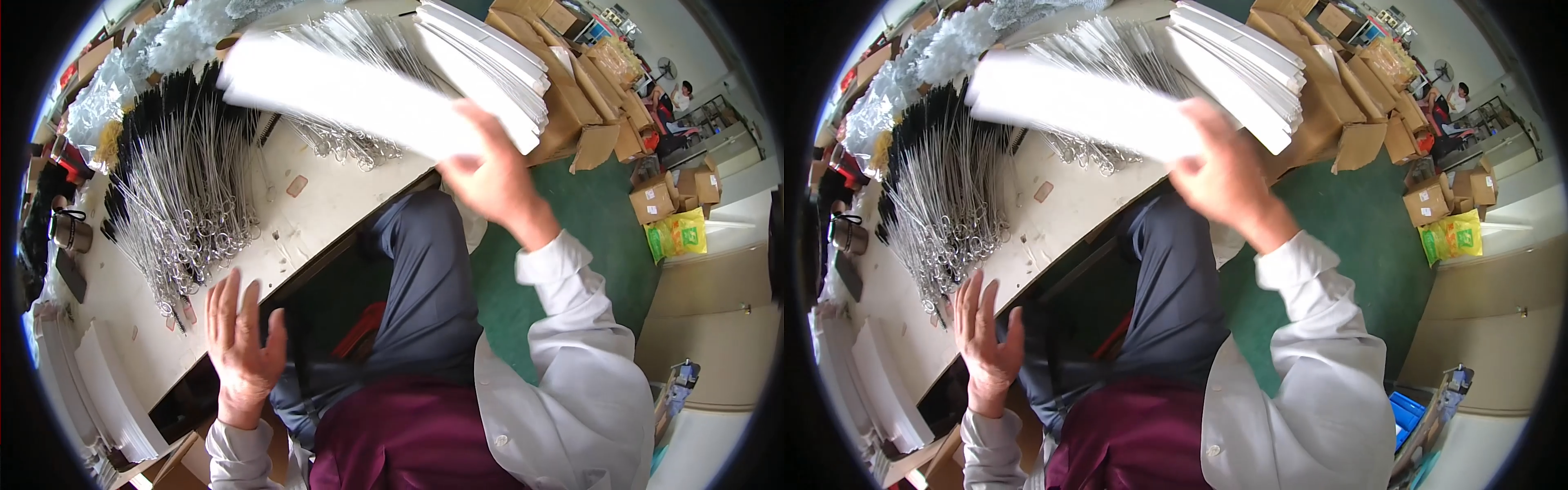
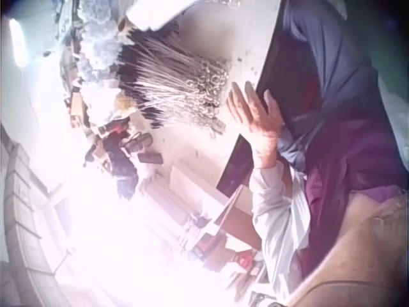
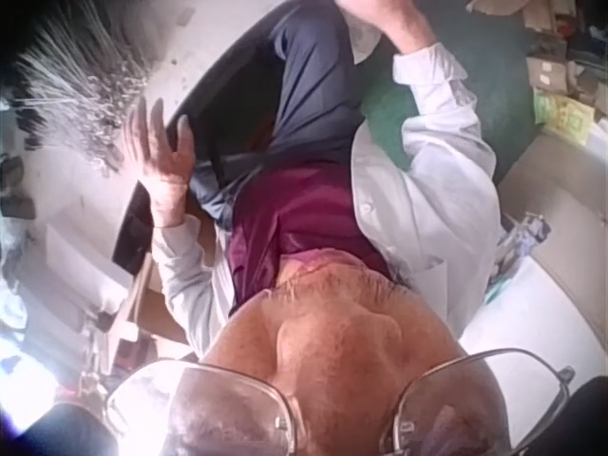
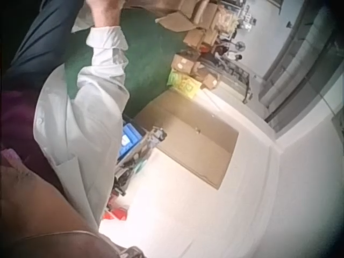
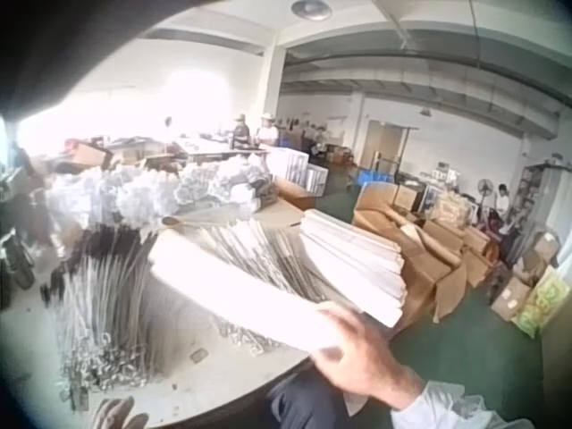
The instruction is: The person is grouping several wire-handled brushes and inserting them into white cardboard packaging sleeves.
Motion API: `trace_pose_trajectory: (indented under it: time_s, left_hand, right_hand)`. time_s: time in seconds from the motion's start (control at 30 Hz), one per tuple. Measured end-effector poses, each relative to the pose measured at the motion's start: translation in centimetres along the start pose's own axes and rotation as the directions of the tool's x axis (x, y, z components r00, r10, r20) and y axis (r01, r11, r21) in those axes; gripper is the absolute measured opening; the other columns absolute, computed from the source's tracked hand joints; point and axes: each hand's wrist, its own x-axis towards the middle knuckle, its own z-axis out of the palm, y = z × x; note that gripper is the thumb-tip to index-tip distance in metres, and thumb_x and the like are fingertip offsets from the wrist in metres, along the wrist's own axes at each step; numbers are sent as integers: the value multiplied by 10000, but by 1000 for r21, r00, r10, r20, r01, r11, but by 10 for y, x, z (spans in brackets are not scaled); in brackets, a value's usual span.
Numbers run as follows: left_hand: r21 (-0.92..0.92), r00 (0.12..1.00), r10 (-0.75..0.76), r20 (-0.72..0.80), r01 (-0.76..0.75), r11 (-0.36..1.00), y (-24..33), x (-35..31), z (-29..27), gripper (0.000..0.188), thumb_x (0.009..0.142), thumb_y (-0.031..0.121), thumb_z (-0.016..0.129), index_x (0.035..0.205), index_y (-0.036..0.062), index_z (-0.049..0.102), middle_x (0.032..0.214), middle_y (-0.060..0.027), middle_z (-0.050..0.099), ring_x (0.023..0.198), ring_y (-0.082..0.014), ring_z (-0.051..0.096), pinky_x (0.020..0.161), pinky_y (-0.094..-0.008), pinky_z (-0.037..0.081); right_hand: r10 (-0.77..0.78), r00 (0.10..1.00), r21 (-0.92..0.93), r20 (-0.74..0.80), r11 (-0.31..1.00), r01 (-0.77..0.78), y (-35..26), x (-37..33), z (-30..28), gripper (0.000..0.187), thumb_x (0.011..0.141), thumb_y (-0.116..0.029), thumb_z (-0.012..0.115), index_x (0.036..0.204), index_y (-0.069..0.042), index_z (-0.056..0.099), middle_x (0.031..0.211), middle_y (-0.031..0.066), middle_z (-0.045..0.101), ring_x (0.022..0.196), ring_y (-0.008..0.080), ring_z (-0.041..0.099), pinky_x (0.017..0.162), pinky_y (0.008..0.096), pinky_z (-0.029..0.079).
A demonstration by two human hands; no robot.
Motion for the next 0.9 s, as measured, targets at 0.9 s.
trace_pose_trajectory:
  time_s: [0.9]
  left_hand:
    - [112, 976, -111, 185, 91, 990, -2, 4, 58, 708, 755, 219, 831, 1354, -4, 526, 1093, -167, 620, 987, -351, 645, 854, -454, 538]
  right_hand:
    - [188, 939, 359, 289, 888, -288, -135, -77, 116, 390, 835, -107, 806, 1177, 14, 664, 1009, 146, 662, 847, 300, 644, 780, 383, 546]
